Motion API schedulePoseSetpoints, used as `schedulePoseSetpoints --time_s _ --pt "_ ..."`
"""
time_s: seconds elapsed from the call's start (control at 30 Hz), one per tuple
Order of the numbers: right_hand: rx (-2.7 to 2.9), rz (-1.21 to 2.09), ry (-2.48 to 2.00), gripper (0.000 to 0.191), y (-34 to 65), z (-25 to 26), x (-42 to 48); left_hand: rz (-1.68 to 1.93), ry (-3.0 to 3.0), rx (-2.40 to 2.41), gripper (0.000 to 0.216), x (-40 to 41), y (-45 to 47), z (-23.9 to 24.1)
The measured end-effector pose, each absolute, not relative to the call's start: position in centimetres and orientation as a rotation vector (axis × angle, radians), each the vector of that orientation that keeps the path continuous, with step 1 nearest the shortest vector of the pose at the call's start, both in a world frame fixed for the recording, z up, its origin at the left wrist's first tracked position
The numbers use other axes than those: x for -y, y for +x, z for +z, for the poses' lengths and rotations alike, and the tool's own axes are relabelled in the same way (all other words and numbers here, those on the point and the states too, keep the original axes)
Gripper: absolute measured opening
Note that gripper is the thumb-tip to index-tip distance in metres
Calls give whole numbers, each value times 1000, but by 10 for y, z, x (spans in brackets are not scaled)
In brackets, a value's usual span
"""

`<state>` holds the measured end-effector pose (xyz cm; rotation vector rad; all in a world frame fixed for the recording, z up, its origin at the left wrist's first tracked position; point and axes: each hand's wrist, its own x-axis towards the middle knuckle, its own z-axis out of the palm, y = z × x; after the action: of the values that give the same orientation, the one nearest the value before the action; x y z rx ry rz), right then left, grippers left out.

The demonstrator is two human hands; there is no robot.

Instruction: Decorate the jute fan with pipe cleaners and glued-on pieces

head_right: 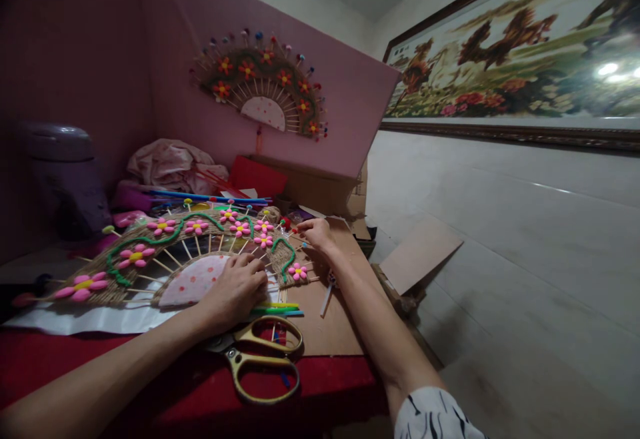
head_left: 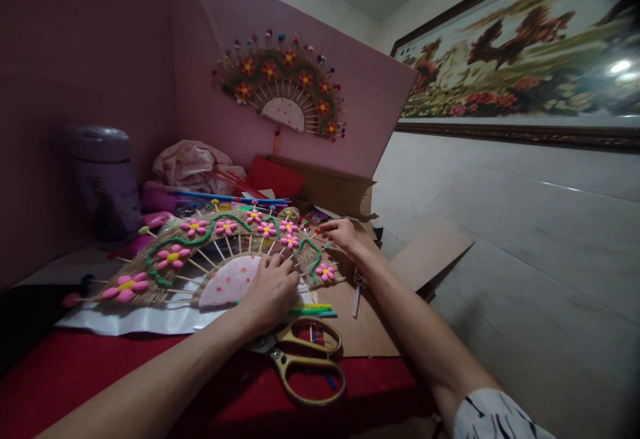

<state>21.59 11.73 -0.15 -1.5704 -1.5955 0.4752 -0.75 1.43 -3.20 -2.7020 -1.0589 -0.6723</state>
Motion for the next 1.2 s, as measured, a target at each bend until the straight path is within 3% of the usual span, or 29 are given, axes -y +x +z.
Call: schedulePoseSetpoints --time_s 0.77,1.2 --pt "1686 399 -1607 44 218 -7 -115 -668 -2701 1077 8 -13 -7 -31" --pt "1733 361 -1605 36 211 -3 -105 -677 -2711 1068 9 -12 -7 -29"
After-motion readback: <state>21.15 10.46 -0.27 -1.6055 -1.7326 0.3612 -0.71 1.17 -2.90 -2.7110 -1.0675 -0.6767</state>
